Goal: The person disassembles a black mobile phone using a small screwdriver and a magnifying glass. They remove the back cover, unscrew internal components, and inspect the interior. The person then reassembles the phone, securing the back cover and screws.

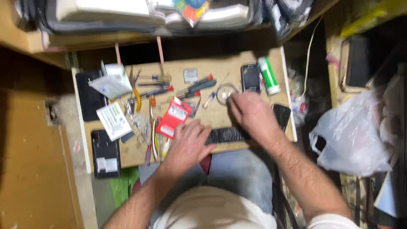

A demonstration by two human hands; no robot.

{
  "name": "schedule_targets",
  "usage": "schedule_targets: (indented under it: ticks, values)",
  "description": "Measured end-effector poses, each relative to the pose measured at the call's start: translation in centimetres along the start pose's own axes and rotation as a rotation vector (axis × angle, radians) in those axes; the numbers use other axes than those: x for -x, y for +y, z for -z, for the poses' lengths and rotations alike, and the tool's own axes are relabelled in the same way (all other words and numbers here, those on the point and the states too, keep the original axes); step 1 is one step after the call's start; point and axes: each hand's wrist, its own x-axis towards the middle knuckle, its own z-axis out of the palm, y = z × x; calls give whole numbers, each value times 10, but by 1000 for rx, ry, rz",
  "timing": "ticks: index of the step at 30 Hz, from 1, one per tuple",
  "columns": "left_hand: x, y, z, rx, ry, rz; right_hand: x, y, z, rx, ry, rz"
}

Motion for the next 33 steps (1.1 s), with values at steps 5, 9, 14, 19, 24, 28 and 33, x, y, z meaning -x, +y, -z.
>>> schedule_targets:
  ticks: [5, 9, 14, 19, 24, 28, 33]
  values:
    - [0, 5, 5, -24, 80, 27, 18, -19, 41, -206, 54, -88]
    - [2, 7, 11, -35, 128, 62, 45, -22, 46, -341, 72, -161]
    - [13, 7, 18, -62, 140, 72, 82, -24, 41, -447, 35, -205]
    - [20, 11, 14, -73, 154, 77, 90, -39, 45, -497, -8, -233]
    - [26, 9, -3, -66, 132, 106, 94, -36, 37, -532, -35, -251]
    - [19, 16, 3, -36, 127, 126, 100, -32, 34, -552, -84, -330]
    - [7, 27, 27, 336, -75, 215, 99, -29, 35, -680, -141, -406]
